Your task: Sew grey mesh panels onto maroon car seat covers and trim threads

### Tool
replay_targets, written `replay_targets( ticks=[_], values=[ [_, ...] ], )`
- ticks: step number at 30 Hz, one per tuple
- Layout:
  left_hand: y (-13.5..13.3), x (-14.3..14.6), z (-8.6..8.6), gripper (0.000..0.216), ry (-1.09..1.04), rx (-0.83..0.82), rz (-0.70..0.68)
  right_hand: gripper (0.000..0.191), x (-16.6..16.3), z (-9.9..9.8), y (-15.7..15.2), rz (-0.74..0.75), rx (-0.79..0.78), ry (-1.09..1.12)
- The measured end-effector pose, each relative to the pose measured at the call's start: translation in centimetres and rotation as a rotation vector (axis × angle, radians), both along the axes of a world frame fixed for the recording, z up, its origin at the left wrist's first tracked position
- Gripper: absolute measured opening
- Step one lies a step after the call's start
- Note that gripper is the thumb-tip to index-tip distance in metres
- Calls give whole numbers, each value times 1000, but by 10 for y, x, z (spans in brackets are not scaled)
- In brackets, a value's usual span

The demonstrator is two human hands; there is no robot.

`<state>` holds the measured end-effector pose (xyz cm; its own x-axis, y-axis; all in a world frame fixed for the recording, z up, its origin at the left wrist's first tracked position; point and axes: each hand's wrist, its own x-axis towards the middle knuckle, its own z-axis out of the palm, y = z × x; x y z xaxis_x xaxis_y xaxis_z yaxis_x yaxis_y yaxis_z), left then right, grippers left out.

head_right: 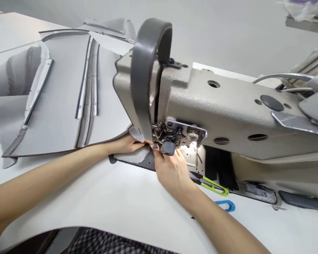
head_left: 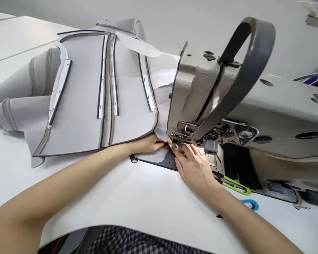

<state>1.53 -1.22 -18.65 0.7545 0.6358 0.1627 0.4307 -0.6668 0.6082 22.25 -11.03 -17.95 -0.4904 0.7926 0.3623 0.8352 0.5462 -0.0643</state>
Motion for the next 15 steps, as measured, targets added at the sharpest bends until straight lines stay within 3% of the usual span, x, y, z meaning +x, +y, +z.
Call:
replay_targets(
  ticks=[15],
  values=[
    [-4,-3,-7,26,-67,-43,-35,27,1,-3,-1,65,58,34]
  ],
)
